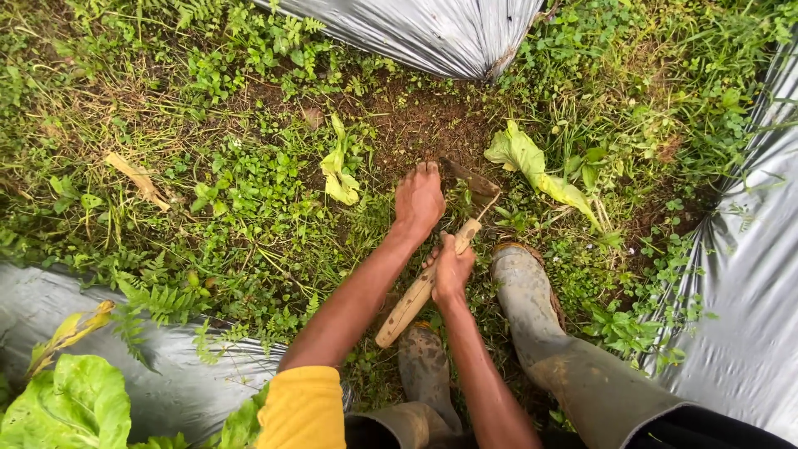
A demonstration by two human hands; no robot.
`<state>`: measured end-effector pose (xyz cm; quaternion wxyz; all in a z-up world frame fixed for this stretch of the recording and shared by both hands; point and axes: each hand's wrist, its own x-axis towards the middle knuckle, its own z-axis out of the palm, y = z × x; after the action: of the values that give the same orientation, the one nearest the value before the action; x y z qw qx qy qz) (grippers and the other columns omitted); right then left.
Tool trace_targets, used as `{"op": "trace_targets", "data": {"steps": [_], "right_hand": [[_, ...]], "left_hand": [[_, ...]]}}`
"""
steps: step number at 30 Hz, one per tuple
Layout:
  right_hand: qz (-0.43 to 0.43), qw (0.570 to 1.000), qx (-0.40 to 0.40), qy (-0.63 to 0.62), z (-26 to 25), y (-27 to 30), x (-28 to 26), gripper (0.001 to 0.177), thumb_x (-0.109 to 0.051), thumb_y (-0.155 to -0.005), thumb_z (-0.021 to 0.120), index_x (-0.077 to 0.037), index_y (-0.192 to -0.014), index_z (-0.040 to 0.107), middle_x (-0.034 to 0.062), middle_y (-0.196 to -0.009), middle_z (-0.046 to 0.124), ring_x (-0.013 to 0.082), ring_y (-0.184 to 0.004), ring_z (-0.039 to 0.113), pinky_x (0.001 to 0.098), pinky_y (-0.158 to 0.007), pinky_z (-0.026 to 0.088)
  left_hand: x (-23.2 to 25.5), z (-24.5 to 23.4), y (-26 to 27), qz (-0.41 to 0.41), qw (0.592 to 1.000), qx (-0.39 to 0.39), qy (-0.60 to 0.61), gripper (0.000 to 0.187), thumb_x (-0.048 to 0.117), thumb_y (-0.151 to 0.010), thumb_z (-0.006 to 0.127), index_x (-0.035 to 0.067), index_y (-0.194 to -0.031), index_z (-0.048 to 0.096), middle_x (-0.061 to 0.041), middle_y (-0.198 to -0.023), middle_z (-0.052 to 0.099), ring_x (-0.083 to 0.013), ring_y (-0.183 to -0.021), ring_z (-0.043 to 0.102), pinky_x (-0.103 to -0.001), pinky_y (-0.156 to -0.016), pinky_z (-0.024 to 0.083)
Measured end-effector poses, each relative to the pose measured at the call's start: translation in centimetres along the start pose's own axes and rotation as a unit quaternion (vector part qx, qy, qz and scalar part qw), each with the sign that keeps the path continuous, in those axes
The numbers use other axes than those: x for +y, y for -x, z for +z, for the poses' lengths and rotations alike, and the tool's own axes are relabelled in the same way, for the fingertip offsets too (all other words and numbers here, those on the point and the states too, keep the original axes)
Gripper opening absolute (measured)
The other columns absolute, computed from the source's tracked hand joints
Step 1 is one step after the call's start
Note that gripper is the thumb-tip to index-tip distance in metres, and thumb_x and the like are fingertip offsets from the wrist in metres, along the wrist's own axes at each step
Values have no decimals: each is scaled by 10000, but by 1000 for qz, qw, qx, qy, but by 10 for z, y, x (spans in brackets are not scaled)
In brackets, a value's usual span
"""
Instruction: The person uses a hand hoe to loosen soil and remove weeds from a garden bed. They repeatedly strike the ground with the hoe and pull out weeds by hand, discarding them onto the ground. The person works along a row covered with plastic mulch, clearing the area between the mulch and the surrounding vegetation.
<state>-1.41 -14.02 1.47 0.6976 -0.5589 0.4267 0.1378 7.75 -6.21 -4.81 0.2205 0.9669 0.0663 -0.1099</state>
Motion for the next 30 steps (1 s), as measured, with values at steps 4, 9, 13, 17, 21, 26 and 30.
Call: {"op": "trace_targets", "data": {"steps": [4,9,13,17,21,26,30], "right_hand": [[-51,997,32,-38,-15,7,-49,119,-188,-959,588,-113,-911,510,14,-594,551,109,-453,557,271,-441,551],[-99,994,32,28,-31,-11,-34,128,-158,-1009,556,-35,-1038,534,59,-636,604,139,-476,599,268,-423,575],[-29,996,-26,79,-40,-5,-42,147,-179,-975,586,-39,-974,541,51,-611,563,138,-455,555,276,-421,547],[-125,990,5,61,-38,-1,-71,84,-141,-1029,553,-61,-1034,528,68,-639,596,149,-482,589,274,-437,578],[-155,986,52,16,-35,-15,-61,97,-157,-1011,547,-84,-1008,483,54,-598,565,119,-453,571,261,-425,562],[-100,987,-16,129,-42,-28,-36,102,-126,-1010,563,-38,-1001,513,79,-590,585,151,-434,584,295,-408,578],[-108,990,3,95,-35,-11,-68,93,-151,-1019,563,-78,-1019,506,48,-618,593,135,-468,581,271,-430,571]], "left_hand": [[26,-39,-5,73,988,-92,-96,379,140,-949,593,-19,-1289,640,-279,-1129,701,-378,-927,750,-543,-779,626],[12,-23,-6,31,990,-134,-41,467,313,-949,661,-58,-1232,653,-258,-937,721,-378,-775,753,-491,-627,631],[-2,-8,-19,23,985,-169,-37,514,299,-970,644,-51,-1341,589,-285,-1020,724,-417,-874,756,-543,-720,634],[-8,0,-29,15,982,-188,18,469,297,-1008,544,-59,-1301,627,-262,-985,740,-435,-884,753,-552,-756,631],[-22,12,-30,68,978,-196,-31,478,334,-996,526,-40,-1262,660,-255,-1016,752,-432,-914,755,-569,-807,612],[-54,74,-34,163,969,-163,-89,423,242,-995,440,-20,-1252,652,-227,-963,767,-374,-821,773,-555,-738,612],[-72,103,-38,191,968,-124,-106,386,214,-1005,481,-13,-1279,628,-211,-903,742,-320,-757,756,-445,-749,624]]}}
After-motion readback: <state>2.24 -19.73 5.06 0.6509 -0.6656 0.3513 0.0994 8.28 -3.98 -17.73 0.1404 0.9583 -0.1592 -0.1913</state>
